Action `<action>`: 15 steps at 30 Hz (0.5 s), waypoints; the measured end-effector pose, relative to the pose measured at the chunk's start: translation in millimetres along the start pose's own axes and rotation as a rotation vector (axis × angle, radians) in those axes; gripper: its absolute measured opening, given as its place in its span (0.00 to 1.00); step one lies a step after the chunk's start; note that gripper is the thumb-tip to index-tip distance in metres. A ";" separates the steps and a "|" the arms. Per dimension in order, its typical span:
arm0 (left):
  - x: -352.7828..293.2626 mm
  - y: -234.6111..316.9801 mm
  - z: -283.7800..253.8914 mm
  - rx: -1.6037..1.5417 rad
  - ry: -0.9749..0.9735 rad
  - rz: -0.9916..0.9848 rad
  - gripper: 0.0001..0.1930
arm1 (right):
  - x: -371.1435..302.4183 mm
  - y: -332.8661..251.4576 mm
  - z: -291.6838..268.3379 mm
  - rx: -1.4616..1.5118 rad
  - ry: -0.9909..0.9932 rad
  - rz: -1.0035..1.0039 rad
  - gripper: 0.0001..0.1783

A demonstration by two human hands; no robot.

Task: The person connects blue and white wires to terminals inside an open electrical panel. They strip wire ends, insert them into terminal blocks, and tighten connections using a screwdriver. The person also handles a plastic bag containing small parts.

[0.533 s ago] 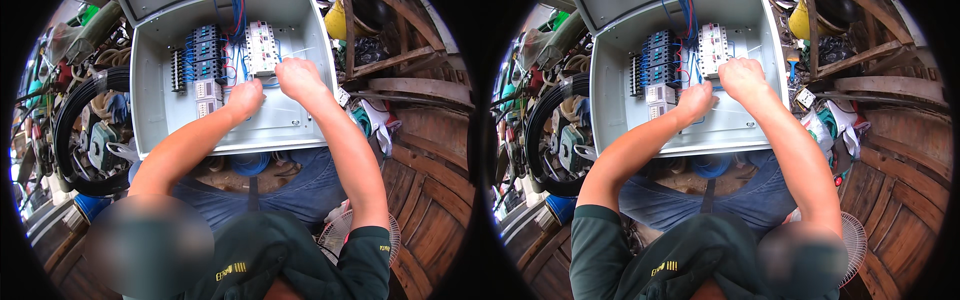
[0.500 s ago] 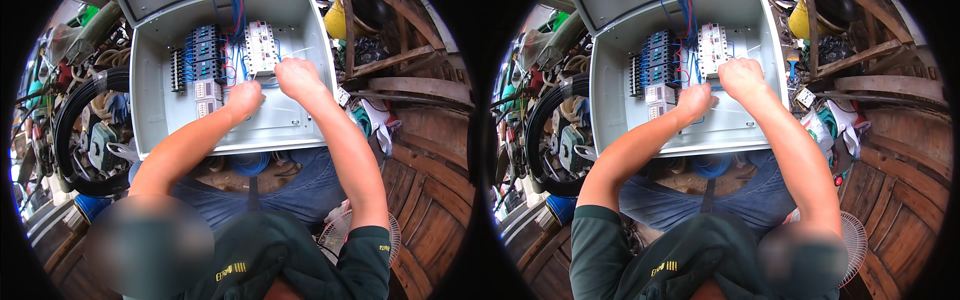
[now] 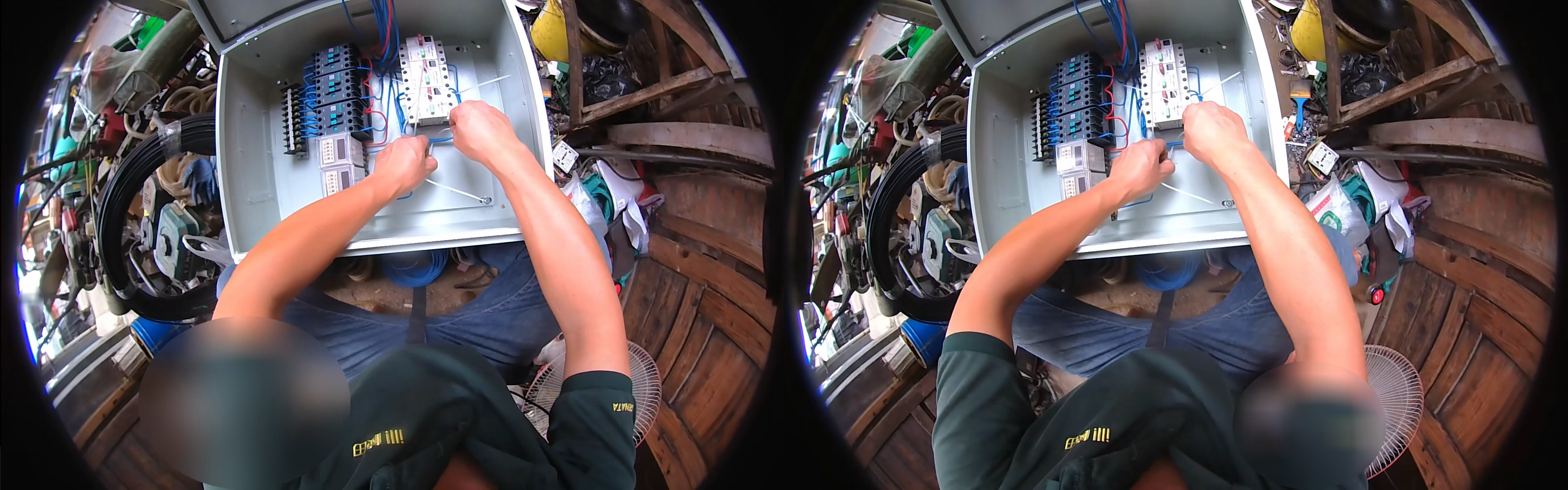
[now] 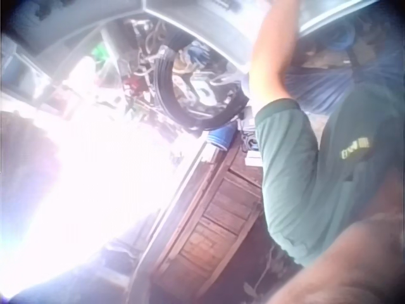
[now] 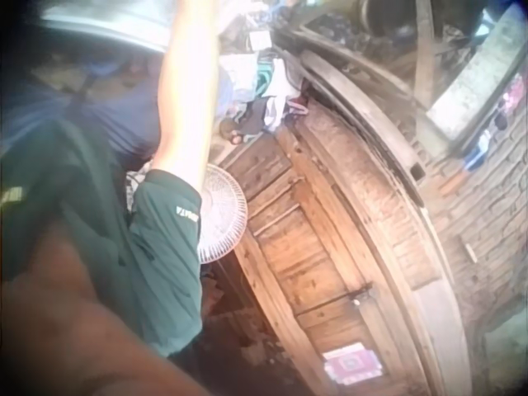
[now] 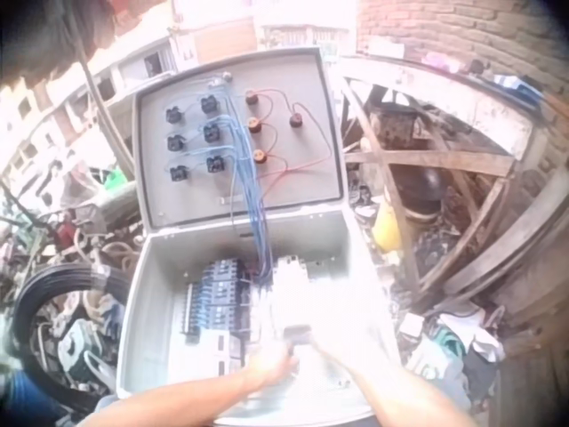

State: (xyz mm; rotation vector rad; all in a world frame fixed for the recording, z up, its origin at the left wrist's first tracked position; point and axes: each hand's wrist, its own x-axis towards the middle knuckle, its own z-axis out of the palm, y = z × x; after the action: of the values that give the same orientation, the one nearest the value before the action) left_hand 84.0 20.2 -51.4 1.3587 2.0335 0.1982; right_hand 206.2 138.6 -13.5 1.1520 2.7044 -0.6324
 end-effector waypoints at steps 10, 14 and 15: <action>8.0 -16.8 -10.2 -0.791 -0.257 0.114 0.15 | 4.2 -1.0 -6.9 0.272 -0.132 0.026 0.14; -2.8 -4.9 -27.7 -0.830 -0.284 0.090 0.14 | 9.9 5.3 -13.0 0.362 -0.261 0.130 0.16; -2.3 -5.4 -28.9 -0.764 -0.240 0.094 0.13 | 10.5 4.3 -15.8 0.360 -0.291 0.128 0.17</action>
State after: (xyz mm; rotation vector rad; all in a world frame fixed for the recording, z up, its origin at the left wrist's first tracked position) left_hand 63.0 22.5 -31.0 0.9273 1.4569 0.7318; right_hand 202.5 154.9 -3.6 1.1849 2.3122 -1.1983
